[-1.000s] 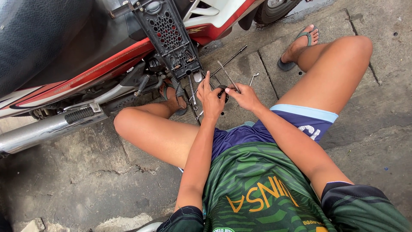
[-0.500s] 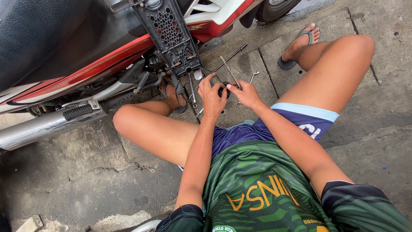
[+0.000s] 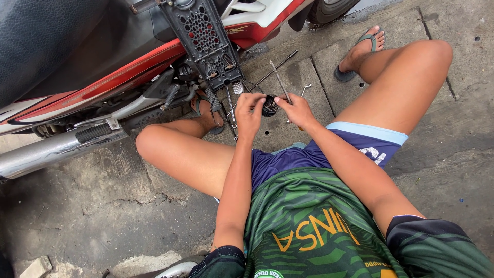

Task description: Repairing the internal wiring of a motorcycle by removing screws and manipulating electrical components.

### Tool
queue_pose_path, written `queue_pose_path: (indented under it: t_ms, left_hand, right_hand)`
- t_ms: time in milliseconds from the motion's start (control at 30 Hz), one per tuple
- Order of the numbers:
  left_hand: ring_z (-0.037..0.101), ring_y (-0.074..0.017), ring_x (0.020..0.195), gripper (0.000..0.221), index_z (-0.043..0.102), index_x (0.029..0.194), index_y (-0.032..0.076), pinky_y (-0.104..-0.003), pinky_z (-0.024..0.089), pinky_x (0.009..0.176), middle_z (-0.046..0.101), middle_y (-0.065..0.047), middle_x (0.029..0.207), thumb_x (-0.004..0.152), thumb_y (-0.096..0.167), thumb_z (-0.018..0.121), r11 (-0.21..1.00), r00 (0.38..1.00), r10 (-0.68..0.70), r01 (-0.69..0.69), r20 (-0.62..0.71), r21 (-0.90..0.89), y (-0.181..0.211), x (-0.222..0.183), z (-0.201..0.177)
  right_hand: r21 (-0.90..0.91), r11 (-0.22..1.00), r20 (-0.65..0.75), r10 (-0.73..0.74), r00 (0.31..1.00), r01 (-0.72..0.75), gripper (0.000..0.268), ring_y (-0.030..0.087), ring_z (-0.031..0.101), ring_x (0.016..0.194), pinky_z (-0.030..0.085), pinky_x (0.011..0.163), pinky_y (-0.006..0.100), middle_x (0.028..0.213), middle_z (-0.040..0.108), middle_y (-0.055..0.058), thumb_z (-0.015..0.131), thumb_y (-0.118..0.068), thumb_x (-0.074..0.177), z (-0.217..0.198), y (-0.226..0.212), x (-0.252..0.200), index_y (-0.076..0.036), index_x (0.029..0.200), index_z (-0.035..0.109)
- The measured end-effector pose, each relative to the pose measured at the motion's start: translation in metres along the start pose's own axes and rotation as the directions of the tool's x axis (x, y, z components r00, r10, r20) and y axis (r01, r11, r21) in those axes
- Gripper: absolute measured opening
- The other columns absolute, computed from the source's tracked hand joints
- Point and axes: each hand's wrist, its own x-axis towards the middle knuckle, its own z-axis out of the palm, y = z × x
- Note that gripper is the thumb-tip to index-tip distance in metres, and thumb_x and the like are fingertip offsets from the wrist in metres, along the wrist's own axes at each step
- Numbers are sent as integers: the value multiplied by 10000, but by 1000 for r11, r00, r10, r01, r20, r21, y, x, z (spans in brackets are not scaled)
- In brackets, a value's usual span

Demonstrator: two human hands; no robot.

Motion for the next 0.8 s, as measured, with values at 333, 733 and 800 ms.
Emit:
queue_pose_path:
  t_ms: [333,733,800]
  left_hand:
    - [522,-183,882,98,817,874,254,-356,395,871,540,49,882,962,297,808,698,934,209,-351,291,625,-15,-17,13]
    - [559,-271,764,177,737,703,186,-464,379,805,579,-36,812,874,145,735,487,906,267,-421,328,765,-46,-34,43]
    - [598,-259,709,174,766,761,196,-428,377,736,581,-20,807,918,138,718,481,911,251,-412,329,774,-41,-34,43]
  right_hand:
    - [-242,970,18,5,1000,0,519,349,726,861,540,754,505,965,773,102,730,-533,921,-3,-12,-6,-60,1130,758]
    - [-310,951,51,22,998,-5,504,377,716,985,532,864,524,979,781,79,718,-566,909,2,2,2,-109,1116,764]
    - [-331,943,64,35,997,-12,512,394,706,1030,525,884,541,995,782,89,704,-577,913,1,6,4,-115,1125,768]
